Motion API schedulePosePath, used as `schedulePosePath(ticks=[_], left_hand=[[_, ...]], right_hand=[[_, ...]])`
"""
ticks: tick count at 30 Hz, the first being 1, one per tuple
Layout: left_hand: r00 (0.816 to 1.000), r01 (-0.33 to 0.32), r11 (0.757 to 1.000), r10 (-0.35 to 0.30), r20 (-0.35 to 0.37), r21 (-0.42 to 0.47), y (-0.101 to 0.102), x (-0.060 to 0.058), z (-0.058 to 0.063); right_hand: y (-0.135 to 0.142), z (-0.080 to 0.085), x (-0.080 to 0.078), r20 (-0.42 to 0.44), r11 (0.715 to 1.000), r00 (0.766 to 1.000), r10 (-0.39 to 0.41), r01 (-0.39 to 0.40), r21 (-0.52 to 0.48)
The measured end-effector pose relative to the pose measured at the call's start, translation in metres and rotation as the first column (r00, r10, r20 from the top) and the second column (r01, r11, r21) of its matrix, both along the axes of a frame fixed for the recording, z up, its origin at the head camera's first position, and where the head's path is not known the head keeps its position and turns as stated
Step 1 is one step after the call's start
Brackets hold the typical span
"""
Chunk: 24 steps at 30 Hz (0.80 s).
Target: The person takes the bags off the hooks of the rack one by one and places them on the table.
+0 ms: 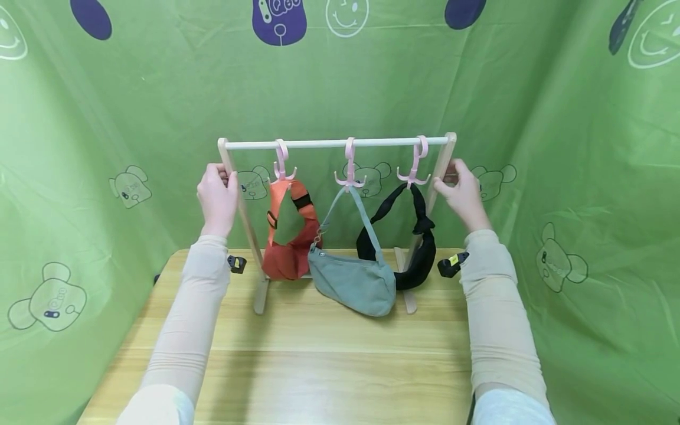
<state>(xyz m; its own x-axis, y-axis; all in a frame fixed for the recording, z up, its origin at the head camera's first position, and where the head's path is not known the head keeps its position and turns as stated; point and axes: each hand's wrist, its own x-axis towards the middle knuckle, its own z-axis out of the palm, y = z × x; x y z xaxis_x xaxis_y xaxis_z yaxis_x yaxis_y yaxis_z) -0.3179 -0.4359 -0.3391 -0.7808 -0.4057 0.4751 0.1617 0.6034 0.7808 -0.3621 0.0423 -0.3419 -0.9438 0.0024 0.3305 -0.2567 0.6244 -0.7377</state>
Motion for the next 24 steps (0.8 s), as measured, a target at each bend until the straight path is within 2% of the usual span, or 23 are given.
schedulePosePath(ticks=[9, 16, 24], left_hand=[[1.000, 0.024, 1.000, -0.024, -0.014, -0.003, -0.002, -0.002, -0.001], [0.998, 0.043, 0.999, -0.043, -0.039, 0.007, -0.003, -0.001, 0.003], [0.996, 0.087, 0.995, -0.086, -0.012, 0.054, -0.009, 0.000, 0.003]], right_hand=[[-0.003, 0.003, 0.002, 0.023, 1.000, 0.999, -0.028, 0.028, 0.000], [-0.002, 0.008, 0.002, 0.028, 0.999, 0.999, -0.032, 0.032, 0.016], [-0.007, 0.009, 0.012, 0.036, 0.999, 0.999, -0.028, 0.027, 0.032]])
